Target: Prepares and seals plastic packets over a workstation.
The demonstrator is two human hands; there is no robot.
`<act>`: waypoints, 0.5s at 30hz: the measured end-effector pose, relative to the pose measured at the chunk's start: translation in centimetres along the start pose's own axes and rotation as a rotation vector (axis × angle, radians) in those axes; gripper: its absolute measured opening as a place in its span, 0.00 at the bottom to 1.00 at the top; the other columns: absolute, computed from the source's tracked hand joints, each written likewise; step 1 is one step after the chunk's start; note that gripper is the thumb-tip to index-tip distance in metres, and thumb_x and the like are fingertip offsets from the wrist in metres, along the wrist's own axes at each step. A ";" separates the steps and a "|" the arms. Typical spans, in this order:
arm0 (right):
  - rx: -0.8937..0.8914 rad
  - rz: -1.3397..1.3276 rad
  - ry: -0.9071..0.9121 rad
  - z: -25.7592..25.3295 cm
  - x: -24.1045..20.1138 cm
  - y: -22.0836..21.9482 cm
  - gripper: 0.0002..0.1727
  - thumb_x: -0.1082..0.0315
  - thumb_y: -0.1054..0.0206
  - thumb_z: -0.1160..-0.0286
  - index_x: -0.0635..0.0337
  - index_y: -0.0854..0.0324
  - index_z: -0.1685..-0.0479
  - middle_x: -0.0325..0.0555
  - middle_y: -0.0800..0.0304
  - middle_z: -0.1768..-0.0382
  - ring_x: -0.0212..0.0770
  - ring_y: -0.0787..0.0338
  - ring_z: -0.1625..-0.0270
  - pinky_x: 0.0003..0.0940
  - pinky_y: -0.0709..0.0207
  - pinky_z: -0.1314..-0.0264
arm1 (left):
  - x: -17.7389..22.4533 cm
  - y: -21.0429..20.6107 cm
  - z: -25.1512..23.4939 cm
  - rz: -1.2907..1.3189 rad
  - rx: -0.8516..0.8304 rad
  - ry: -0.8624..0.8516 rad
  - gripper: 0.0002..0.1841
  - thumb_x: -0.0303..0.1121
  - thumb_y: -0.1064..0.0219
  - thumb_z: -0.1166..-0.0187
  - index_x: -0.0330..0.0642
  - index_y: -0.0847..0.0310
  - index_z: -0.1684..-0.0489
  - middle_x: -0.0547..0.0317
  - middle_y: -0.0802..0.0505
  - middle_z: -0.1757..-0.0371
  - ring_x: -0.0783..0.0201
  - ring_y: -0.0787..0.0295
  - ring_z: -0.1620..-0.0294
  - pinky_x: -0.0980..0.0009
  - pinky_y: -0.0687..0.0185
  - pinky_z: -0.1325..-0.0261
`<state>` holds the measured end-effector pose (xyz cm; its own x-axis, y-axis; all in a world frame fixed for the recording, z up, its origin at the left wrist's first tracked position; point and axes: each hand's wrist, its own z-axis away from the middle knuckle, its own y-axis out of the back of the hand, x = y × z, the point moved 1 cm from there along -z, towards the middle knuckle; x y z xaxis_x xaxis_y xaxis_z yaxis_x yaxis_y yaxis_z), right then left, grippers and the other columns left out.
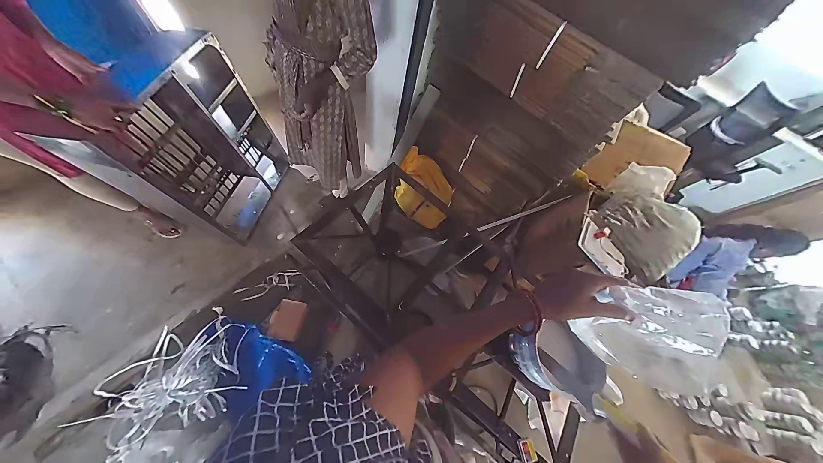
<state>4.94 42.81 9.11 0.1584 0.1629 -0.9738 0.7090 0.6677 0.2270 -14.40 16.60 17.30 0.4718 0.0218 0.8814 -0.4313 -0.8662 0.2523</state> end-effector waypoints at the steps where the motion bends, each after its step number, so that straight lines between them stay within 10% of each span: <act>1: 0.045 0.018 0.003 0.0 -0.5 0.0 0.15 0.69 0.38 0.15 0.73 0.28 0.40 0.39 0.11 0.65 0.27 0.07 0.69 0.25 0.09 0.64 | 0.0 -0.1 0.1 0.000 0.004 -0.001 0.27 0.38 0.28 0.19 0.28 0.20 0.27 0.32 0.07 0.48 0.43 0.09 0.45 0.50 0.19 0.35; 7: 0.057 -0.013 -0.010 1.4 -0.8 -2.3 0.19 0.68 0.36 0.14 0.74 0.25 0.34 0.47 0.09 0.54 0.32 0.06 0.59 0.29 0.08 0.53 | -0.2 -0.4 0.2 0.035 0.008 -0.006 0.27 0.37 0.28 0.19 0.27 0.20 0.27 0.32 0.07 0.47 0.45 0.09 0.45 0.51 0.19 0.35; 15: 0.116 -0.007 -0.012 0.5 -1.2 -0.6 0.18 0.70 0.36 0.14 0.75 0.28 0.35 0.44 0.11 0.60 0.29 0.07 0.65 0.25 0.09 0.60 | -0.4 -0.3 0.2 0.047 0.025 -0.016 0.25 0.36 0.27 0.20 0.26 0.18 0.31 0.34 0.07 0.50 0.46 0.08 0.49 0.51 0.16 0.40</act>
<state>4.72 41.85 10.10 0.1611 0.1495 -0.9755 0.7849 0.5798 0.2185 -14.28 16.74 16.74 0.4637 -0.0263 0.8856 -0.4335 -0.8785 0.2009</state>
